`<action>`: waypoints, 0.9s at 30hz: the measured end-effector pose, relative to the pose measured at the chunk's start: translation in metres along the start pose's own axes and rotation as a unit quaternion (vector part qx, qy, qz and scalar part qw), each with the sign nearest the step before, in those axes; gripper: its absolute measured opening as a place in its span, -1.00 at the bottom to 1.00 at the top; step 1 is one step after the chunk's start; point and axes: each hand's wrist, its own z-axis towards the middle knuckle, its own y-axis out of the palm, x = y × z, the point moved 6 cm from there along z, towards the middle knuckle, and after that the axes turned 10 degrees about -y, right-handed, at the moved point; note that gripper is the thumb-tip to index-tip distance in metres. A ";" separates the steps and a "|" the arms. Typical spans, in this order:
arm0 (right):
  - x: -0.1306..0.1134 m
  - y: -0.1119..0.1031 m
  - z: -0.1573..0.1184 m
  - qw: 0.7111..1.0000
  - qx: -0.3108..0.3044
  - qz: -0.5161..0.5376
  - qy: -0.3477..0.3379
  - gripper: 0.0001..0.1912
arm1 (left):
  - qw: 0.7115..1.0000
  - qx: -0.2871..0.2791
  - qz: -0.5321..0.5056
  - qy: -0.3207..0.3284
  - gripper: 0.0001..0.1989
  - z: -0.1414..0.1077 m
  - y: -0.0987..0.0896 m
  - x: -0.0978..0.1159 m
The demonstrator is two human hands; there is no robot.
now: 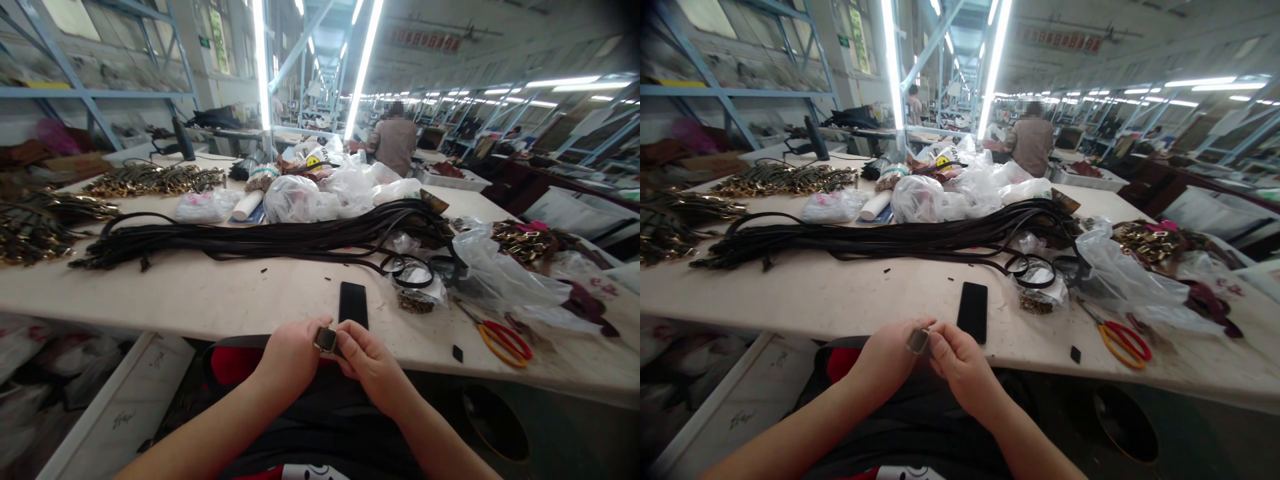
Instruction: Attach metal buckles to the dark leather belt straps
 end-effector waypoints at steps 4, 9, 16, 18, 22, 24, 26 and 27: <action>0.001 -0.005 0.001 0.998 0.047 -0.048 -0.018 -0.61 | 0.999 -0.038 0.005 0.017 -0.78 0.003 0.021 -0.005; -0.012 -0.009 0.000 0.991 -0.016 -0.114 -0.067 -0.78 | 0.999 -0.026 0.016 0.040 -0.74 -0.006 0.006 0.003; -0.030 -0.012 -0.003 0.985 -0.055 -0.088 -0.135 -0.85 | 0.910 -0.183 -0.342 -0.148 -0.75 -0.015 -0.021 0.007; -0.030 -0.009 -0.003 0.983 -0.047 -0.094 -0.152 -0.86 | 0.829 -0.223 -0.470 -0.203 -0.69 -0.016 -0.006 0.001; -0.023 -0.004 -0.003 0.977 -0.044 -0.128 -0.167 -0.87 | 0.740 -0.250 -0.572 -0.250 -0.66 -0.020 0.012 -0.010; -0.022 -0.003 -0.005 0.970 -0.040 -0.158 -0.180 -0.88 | 0.743 -0.250 -0.572 -0.242 -0.69 -0.021 0.012 -0.011; -0.029 -0.001 -0.010 0.961 -0.030 -0.180 -0.209 -0.88 | 0.763 -0.242 -0.560 -0.216 -0.73 -0.021 0.011 -0.008; -0.035 0.001 -0.015 0.957 -0.031 -0.180 -0.224 -0.88 | 0.776 -0.240 -0.547 -0.202 -0.74 -0.020 0.013 -0.007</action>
